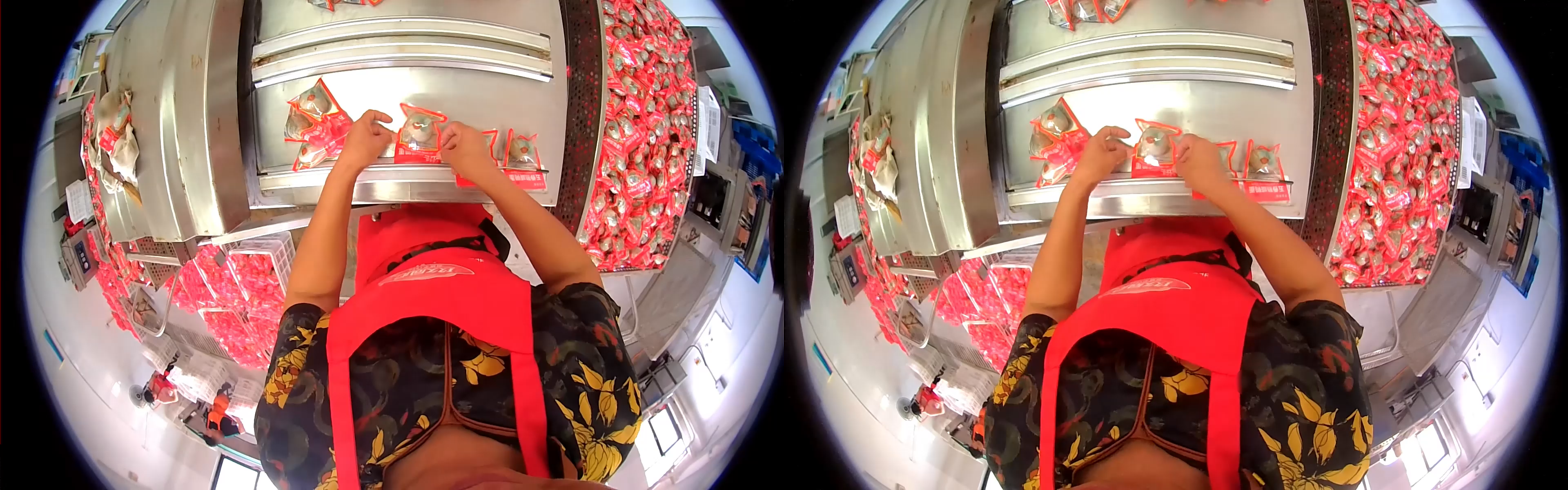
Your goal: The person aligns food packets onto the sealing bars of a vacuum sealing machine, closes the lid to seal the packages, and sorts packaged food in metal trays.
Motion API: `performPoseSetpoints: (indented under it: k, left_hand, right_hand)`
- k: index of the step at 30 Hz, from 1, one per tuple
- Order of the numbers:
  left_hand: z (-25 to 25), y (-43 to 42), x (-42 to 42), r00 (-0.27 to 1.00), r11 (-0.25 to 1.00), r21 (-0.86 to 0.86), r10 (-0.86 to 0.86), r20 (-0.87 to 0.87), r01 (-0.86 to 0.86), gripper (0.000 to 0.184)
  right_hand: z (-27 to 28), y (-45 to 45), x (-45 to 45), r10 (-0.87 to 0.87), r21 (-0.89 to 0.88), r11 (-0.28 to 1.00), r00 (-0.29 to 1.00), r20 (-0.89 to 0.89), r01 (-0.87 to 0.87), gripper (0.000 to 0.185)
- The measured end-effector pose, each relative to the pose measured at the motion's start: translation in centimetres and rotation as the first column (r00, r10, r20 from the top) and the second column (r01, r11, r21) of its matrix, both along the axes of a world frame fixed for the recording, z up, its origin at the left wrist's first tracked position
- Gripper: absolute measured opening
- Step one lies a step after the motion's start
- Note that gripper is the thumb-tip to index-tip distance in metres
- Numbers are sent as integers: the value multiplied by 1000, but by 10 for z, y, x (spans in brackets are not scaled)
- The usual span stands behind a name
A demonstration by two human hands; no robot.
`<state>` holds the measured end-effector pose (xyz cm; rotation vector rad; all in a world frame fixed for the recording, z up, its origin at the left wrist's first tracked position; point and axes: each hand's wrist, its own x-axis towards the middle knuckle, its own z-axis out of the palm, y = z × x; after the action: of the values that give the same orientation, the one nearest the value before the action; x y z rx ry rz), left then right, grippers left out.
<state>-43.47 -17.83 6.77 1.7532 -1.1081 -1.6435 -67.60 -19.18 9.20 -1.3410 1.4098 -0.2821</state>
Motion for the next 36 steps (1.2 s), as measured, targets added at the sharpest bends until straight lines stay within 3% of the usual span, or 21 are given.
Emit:
performPoseSetpoints:
  k: [1,3,4,7,9,11,13,15,16,18,19,21,26,28,30,31,32,33,34,35,36]
  left_hand:
    - [-3,-2,-4,1000,1000,1,4,-2,-4,32]
    - [-10,-5,-11,995,980,-187,78,68,-64,33]
    - [-13,-7,-12,991,974,-188,134,29,-126,33]
    - [-18,-6,-6,992,984,-165,87,94,-71,31]
    - [-6,3,-8,991,992,-128,34,131,-17,31]
    - [-3,9,-12,986,996,-86,-16,165,30,30]
    - [-9,12,-16,952,985,-156,-19,305,70,29]
    - [-5,12,-19,950,987,-139,-29,310,75,28]
    - [-3,12,-18,955,988,-137,-30,294,73,28]
    - [7,8,-18,961,989,-136,-23,276,63,28]
    - [12,6,-18,956,989,-119,-53,290,90,29]
    - [12,5,-16,949,987,-103,-87,303,124,30]
    - [-9,16,-15,976,976,-148,-133,173,159,28]
    - [10,27,-26,908,948,-204,-150,390,245,27]
    - [22,40,-28,874,931,-254,-119,471,264,25]
    - [36,50,-27,851,861,-428,-11,525,275,20]
    - [48,60,-25,826,758,-581,101,555,297,15]
    - [55,70,-20,823,759,-581,107,558,295,15]
    - [61,80,-12,930,892,-436,52,364,121,13]
    - [65,86,-3,988,973,-228,52,143,-18,13]
    - [59,91,7,987,973,-231,58,148,-22,13]
  right_hand:
    - [-2,-2,-2,4,1,1000,1000,-2,-4,16]
    - [-5,-11,-2,-38,0,999,999,10,38,16]
    - [-5,-13,-1,-37,-2,999,999,9,37,16]
    - [0,-16,4,-62,103,993,998,7,61,18]
    - [-5,-14,2,80,8,997,990,-117,-80,21]
    - [-3,-9,1,107,-63,991,985,-135,-116,17]
    - [-4,-5,0,131,-135,979,979,-154,-152,13]
    - [-2,-1,1,175,-207,944,921,-349,-258,24]
    - [1,7,-1,175,-207,944,920,-350,-259,24]
    - [33,23,4,156,-513,796,928,-337,-321,22]
    - [32,27,3,162,-510,797,927,-338,-325,22]
    - [22,35,-3,395,-461,729,861,-321,-506,19]
    - [3,44,-17,421,-538,614,816,-397,-578,12]
    - [8,47,-22,432,-565,556,793,-430,-610,10]
    - [23,49,-22,427,-571,574,810,-403,-587,10]
    - [31,47,-16,434,-575,567,807,-400,-590,10]
    - [43,45,-10,408,-514,697,866,-289,-500,13]
    - [52,41,-2,359,-430,808,915,-182,-403,16]
    - [56,34,10,364,-433,805,914,-179,-405,16]
    - [57,23,28,287,-303,902,952,-111,-307,20]
    - [55,11,47,198,-160,966,979,-57,-204,23]
